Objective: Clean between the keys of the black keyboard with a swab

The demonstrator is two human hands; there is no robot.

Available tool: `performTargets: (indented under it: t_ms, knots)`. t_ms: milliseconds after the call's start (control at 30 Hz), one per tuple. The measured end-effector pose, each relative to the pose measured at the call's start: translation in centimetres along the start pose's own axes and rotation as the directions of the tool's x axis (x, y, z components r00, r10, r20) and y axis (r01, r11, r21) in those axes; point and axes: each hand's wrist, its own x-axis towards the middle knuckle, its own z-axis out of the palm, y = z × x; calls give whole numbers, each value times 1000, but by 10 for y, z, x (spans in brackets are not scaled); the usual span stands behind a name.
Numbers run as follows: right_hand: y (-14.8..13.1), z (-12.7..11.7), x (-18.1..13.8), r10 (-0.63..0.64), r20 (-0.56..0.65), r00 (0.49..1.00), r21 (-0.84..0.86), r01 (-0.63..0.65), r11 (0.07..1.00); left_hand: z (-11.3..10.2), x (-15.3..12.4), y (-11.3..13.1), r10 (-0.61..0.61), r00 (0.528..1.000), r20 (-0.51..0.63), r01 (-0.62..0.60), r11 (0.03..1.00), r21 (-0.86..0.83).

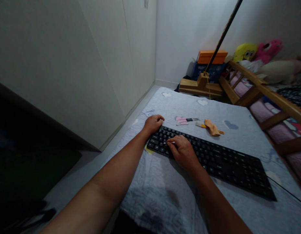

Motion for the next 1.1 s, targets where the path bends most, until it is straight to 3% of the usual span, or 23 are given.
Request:
performTargets:
  t_ms: [1100]
  knots:
    - [-1, 0, 0, 10, 2, 1000, -11, -10, 1000, -1, -1, 2, -7, 1000, 0, 7, 1000, 13]
